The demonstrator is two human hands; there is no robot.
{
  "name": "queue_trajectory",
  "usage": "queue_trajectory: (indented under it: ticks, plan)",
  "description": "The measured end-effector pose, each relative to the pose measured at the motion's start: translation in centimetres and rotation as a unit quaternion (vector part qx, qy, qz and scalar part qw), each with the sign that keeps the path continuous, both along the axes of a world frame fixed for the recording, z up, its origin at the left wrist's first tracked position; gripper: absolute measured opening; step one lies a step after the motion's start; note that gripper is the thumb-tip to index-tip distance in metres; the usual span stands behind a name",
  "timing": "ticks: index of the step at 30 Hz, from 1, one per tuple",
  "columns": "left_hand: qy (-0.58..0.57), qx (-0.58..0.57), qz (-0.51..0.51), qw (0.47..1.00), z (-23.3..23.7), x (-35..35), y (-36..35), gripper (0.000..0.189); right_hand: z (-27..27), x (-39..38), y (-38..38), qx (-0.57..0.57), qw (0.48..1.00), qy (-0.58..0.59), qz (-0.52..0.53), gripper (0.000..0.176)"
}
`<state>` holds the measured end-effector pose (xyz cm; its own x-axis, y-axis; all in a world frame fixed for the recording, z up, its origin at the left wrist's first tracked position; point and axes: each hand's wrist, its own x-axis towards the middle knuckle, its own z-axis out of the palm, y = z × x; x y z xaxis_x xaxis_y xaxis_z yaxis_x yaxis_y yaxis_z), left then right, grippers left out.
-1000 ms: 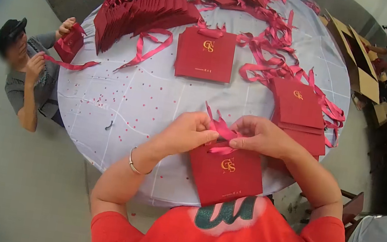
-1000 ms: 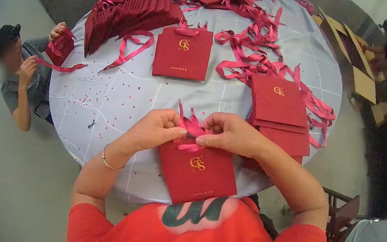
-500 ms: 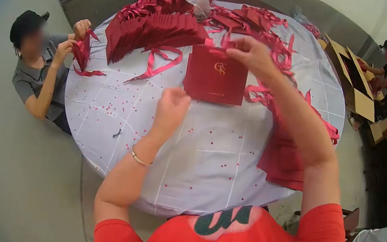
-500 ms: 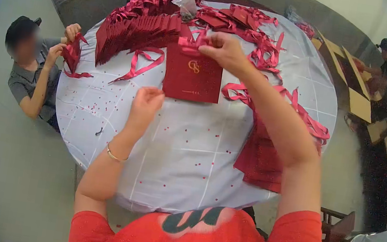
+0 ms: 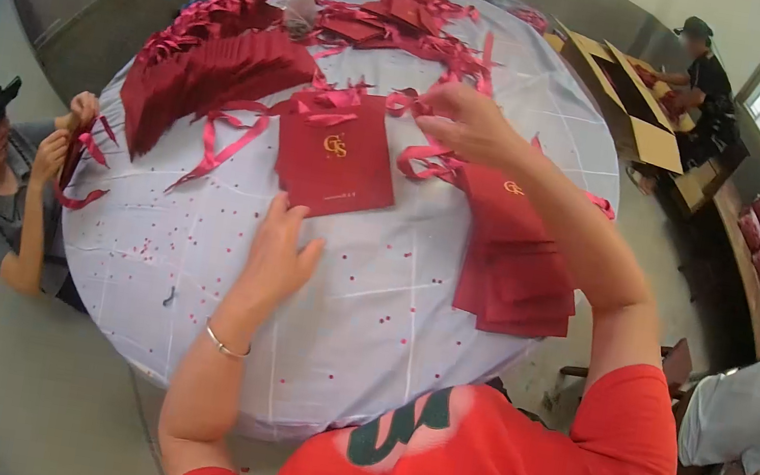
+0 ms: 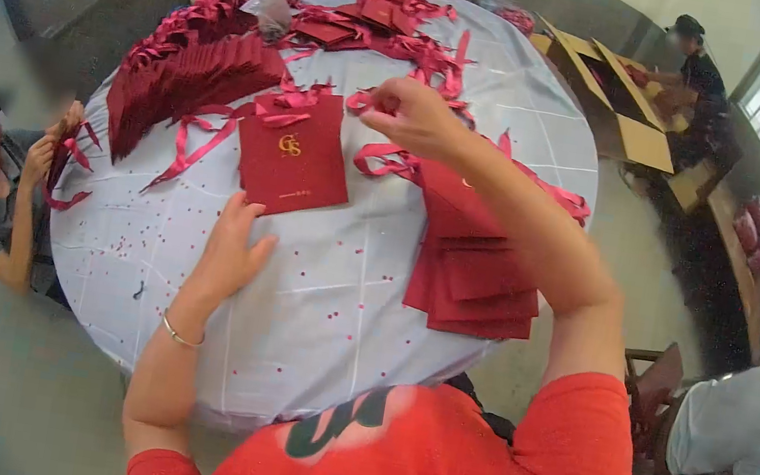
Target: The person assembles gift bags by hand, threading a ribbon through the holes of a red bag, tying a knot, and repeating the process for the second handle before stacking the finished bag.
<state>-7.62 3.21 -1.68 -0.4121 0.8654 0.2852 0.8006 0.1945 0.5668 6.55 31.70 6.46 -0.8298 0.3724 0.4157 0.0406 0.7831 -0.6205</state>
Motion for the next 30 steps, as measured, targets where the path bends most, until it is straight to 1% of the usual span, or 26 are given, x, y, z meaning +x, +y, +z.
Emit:
queue_trajectory:
  ticks: [2,3,5,7,9,10,11,12,14,15,17,18,20,22,24,25,27,28,29,30]
  plan:
    - [0.072,0.042,0.011,0.996,-0.6,0.0,0.0,0.05,0.5,3.8,0.8,-0.074,0.995,-0.049,-0.049,0.035]
    - [0.071,0.044,0.008,0.996,-0.8,0.0,0.0,0.05,0.3,5.7,1.7,-0.039,0.996,-0.061,-0.06,0.035]
    - [0.08,0.045,0.018,0.996,-0.8,0.3,0.1,0.052,1.3,9.8,2.0,-0.012,0.984,-0.17,-0.056,0.051]
    - [0.068,0.045,0.016,0.997,-0.4,0.6,0.1,0.052,1.8,13.1,0.4,0.049,0.971,-0.223,-0.066,0.061]
    - [0.057,0.042,0.016,0.997,-0.5,0.7,0.1,0.052,0.7,15.1,0.1,-0.003,0.973,-0.23,0.022,0.07]
    - [0.065,0.038,0.02,0.997,-1.0,0.7,0.2,0.051,-0.5,16.0,-0.4,0.048,0.976,-0.213,0.011,0.075]
    - [0.073,0.034,0.025,0.996,-1.2,0.7,0.2,0.05,-0.9,16.4,-0.9,0.046,0.976,-0.212,0.011,0.075]
    - [0.074,0.032,0.023,0.996,-1.1,0.9,0.2,0.05,-1.1,16.4,-1.6,0.081,0.976,-0.202,-0.005,0.076]
    - [0.05,0.064,0.021,0.997,-0.6,1.4,0.4,0.046,-0.6,16.5,-3.0,0.155,0.969,-0.19,-0.036,0.076]
    - [0.052,0.063,0.019,0.996,-0.4,1.8,0.4,0.046,-0.3,16.6,-3.7,0.154,0.969,-0.187,-0.037,0.076]
    - [0.057,0.135,0.02,0.989,0.3,2.5,0.5,0.042,0.2,16.3,-4.9,0.216,0.968,-0.123,-0.032,0.073]
    - [0.06,0.133,0.023,0.989,0.8,2.7,0.6,0.042,0.5,15.9,-5.7,0.235,0.968,-0.084,-0.004,0.07]
    - [0.041,0.197,-0.019,0.979,1.9,3.2,0.5,0.037,1.3,14.9,-8.1,0.177,0.979,-0.087,0.056,0.071]
    - [0.044,0.209,-0.022,0.977,2.7,3.8,0.1,0.034,0.8,13.7,-10.1,0.188,0.971,-0.091,0.12,0.071]
    - [-0.008,0.193,-0.067,0.979,2.9,4.2,0.0,0.033,0.1,12.5,-12.0,0.212,0.955,-0.085,0.191,0.066]
    - [-0.036,0.212,-0.076,0.974,3.3,4.8,0.2,0.031,-0.3,11.9,-13.0,0.21,0.948,-0.074,0.229,0.066]
    - [-0.042,0.141,-0.084,0.985,3.5,5.3,-0.2,0.027,-1.6,11.0,-14.9,0.219,0.93,-0.068,0.286,0.066]
    - [-0.018,0.145,-0.107,0.983,2.9,5.2,0.0,0.02,-2.1,10.5,-15.7,0.236,0.921,-0.074,0.303,0.067]
    - [-0.018,0.145,-0.112,0.983,2.8,5.2,-0.2,0.02,-2.6,10.1,-16.5,0.253,0.91,-0.079,0.319,0.067]
    - [0.015,0.125,-0.118,0.985,2.9,5.3,-0.3,0.017,-3.3,9.7,-17.1,0.256,0.911,-0.064,0.318,0.067]
